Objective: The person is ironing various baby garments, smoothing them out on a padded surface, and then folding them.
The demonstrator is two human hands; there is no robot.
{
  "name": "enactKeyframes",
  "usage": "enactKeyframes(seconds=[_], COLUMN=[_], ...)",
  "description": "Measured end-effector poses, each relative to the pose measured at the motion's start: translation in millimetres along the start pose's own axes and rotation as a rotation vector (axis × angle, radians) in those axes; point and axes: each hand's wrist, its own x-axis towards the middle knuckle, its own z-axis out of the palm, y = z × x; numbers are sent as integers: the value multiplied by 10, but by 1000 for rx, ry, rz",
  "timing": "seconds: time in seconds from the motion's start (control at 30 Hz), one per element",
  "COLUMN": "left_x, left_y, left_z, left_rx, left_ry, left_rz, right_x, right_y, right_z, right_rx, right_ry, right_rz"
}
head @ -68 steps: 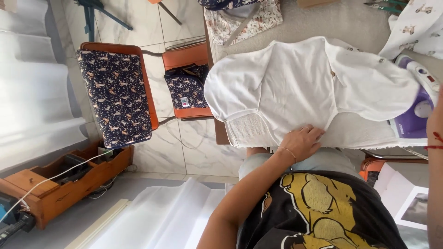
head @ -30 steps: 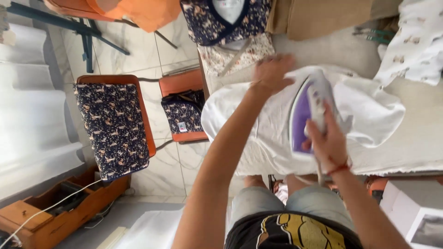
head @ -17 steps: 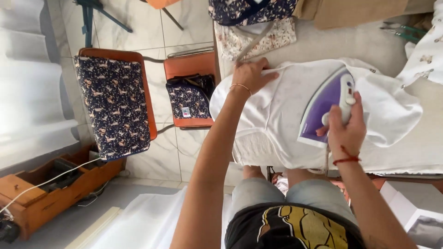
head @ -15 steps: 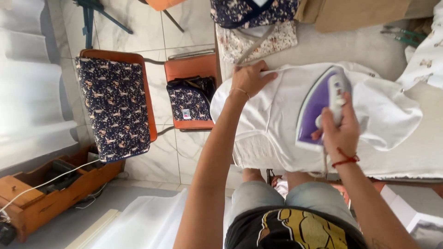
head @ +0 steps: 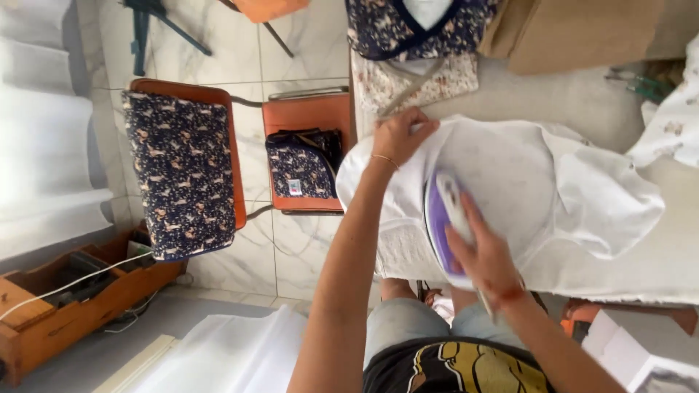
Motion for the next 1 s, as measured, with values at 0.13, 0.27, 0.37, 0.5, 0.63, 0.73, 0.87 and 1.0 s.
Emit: enactKeyframes(seconds=[0.13, 0.27, 0.37, 0.5, 0.63, 0.73, 0.87, 1.0], left_x=[-43, -33, -110, -12, -40, -55, -57, -67], left_y=[55, 34, 25, 76, 64, 149, 169, 157], left_z=[-73, -59, -50, -89, -78, -157, -147, -134], left_rx=[-42, 9, -23, -39, -76, -42, -84, -97], left_ry=[-17, -33, -18, 9, -49, -60, -37, -54], left_rz=[5, -2, 8, 4, -38, 9, 23, -67], right_x=[-34, 248, 190, 46, 7, 228, 313, 386], right_y=[654, 19, -134, 718, 980, 504, 154, 125], right_z=[105, -18, -31, -10, -132, -516, -500, -265], right_rx=[-224, -46, 33, -278, -445, -202, 47, 142], right_ry=[115, 20, 90, 35, 198, 242, 405, 376], right_rz=[-422, -69, -101, -290, -517, -170, 53, -82])
